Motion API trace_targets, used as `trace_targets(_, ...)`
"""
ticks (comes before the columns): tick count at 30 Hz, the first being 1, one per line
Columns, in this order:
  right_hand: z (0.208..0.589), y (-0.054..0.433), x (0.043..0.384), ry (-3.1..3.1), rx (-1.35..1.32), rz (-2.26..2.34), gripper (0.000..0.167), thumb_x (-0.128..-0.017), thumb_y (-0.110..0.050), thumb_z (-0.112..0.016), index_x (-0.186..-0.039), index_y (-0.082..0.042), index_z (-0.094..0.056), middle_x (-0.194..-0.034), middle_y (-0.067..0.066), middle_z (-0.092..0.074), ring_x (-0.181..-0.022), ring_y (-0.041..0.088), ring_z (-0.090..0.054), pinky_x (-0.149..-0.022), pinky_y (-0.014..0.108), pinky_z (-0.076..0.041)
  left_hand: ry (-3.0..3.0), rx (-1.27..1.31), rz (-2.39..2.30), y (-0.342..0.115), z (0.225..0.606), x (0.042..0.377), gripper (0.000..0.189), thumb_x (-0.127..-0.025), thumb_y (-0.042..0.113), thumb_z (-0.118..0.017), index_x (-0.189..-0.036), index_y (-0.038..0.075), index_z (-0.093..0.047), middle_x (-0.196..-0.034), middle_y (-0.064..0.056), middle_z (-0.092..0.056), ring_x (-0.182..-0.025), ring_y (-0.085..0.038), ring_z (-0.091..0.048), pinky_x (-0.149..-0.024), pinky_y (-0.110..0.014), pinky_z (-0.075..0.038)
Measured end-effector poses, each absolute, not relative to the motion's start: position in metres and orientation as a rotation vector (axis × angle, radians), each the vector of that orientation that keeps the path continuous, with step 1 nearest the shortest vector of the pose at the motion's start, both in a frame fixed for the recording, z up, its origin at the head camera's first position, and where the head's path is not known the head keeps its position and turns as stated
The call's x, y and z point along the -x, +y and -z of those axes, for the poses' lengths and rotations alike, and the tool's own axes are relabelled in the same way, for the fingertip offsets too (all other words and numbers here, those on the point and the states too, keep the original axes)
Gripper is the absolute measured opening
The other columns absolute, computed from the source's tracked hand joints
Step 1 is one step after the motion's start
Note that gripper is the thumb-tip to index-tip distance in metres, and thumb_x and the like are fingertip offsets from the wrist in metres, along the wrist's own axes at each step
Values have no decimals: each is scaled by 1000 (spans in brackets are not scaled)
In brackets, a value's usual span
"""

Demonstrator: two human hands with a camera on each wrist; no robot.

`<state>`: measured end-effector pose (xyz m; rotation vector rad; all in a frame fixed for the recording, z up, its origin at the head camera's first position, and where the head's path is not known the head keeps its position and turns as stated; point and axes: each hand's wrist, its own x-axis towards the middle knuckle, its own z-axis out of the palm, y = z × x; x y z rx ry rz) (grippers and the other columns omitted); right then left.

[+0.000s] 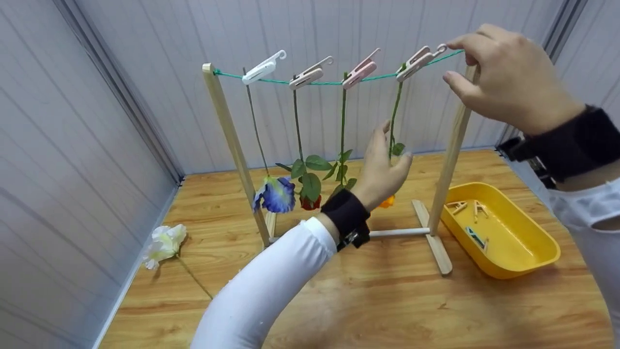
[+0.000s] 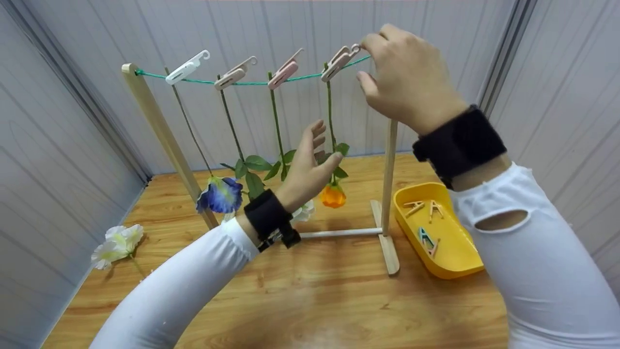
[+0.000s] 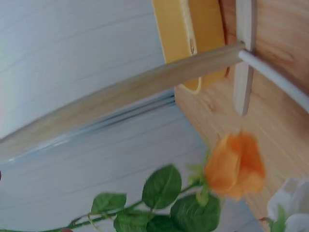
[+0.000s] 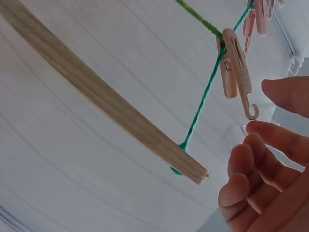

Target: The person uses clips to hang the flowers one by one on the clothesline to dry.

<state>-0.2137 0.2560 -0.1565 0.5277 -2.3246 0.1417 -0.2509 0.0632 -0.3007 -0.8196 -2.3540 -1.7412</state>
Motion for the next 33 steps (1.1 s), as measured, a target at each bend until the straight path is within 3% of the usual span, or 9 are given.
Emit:
trace_targets(6, 177, 261, 201, -2318, -530, -183, 35, -101, -9, -72, -131, 8, -69, -102, 25, -66, -83, 36, -57, -74, 40, -42, -2354, 865, 1680, 44, 312, 235, 58, -109, 10, -62, -160, -1, -37, -162, -20, -46, -149, -33, -47, -122, -39, -45)
trace_targets(12, 202, 274, 189, -2378, -475, -209, 18, -101, -12, -74, -106, 5, -76, -93, 20, -67, -79, 31, -57, -68, 34, -38, -2373, 900, 1672, 22, 326, 226, 48, -109, 11, -63, -151, -2, -46, -150, -19, -55, -140, -35, -54, -113, -37, -50)
trace_targets(17, 223, 297, 182, -2576, -361, -184, 23, -104, -18, -72, -91, 1, -75, -82, 14, -65, -71, 25, -55, -61, 31, -38, -2420, 914, 1688, 4, 341, 220, 43, -109, 13, -64, -148, 0, -49, -150, -20, -57, -138, -37, -56, -109, -45, -53)
trace_targets(22, 243, 325, 187, -2974, -217, -185, 29, -106, -24, -68, -98, 3, -73, -81, 14, -67, -70, 26, -57, -58, 35, -46, -2475, 985, 1572, -13, 356, 214, 40, -108, 13, -65, -144, -2, -53, -146, -20, -60, -132, -34, -59, -107, -51, -55)
trace_targets(26, 268, 347, 198, -3218, -180, -229, 29, -103, -23, -71, -106, 6, -72, -90, 18, -72, -76, 28, -65, -62, 42, -56, -2544, 1044, 1499, -25, 368, 209, 40, -107, 15, -67, -142, -1, -54, -142, -19, -62, -127, -33, -61, -103, -44, -59)
trace_targets(33, 332, 369, 225, -3322, -279, -298, 23, -95, -19, -78, -92, 3, -71, -83, 12, -68, -72, 24, -60, -61, 37, -51, -2741, 1106, 1385, -41, 387, 198, 44, -109, 23, -67, -148, 7, -54, -145, -14, -64, -131, -28, -64, -110, -38, -57)
